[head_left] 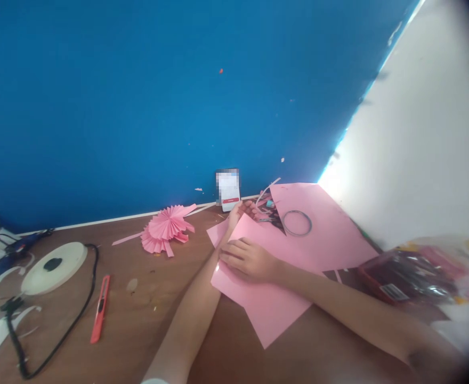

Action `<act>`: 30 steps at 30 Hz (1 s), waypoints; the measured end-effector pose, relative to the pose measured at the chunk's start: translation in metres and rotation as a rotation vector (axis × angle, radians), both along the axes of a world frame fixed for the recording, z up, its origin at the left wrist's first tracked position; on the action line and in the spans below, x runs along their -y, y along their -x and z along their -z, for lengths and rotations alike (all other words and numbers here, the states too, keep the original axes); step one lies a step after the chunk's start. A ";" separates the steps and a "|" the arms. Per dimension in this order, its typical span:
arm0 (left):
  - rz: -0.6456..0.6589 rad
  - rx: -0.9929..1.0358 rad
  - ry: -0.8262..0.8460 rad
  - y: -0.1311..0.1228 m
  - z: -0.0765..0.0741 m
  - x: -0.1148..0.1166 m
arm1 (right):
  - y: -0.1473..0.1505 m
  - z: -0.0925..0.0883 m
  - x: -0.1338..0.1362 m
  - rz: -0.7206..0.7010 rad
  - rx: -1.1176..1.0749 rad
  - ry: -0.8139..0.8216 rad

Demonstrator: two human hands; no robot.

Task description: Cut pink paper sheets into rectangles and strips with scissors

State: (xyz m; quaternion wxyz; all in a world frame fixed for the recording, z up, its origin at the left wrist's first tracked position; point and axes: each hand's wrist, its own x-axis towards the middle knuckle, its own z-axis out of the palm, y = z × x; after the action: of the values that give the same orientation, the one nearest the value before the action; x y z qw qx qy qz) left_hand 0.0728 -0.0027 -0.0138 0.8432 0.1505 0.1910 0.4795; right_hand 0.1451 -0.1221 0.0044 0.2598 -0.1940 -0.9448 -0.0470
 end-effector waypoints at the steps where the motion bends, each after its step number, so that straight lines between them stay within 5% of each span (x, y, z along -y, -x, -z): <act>1: -0.006 0.003 0.029 -0.001 0.000 -0.001 | 0.001 -0.001 0.003 -0.013 0.011 0.006; 9: -0.048 -0.010 0.019 -0.006 -0.003 0.006 | 0.020 -0.013 0.035 -0.161 0.074 0.124; 19: -0.042 -0.069 0.026 -0.006 -0.008 0.007 | 0.016 -0.005 0.030 -0.156 0.090 0.042; 30: -0.003 -0.063 -0.064 -0.004 0.002 0.002 | 0.003 0.006 0.000 0.163 -0.145 0.068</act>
State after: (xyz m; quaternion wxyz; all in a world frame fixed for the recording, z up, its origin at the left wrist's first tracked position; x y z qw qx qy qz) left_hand 0.0773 -0.0049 -0.0158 0.8309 0.1920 0.2023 0.4815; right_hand 0.1421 -0.1219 -0.0017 0.3161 -0.2816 -0.9057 -0.0219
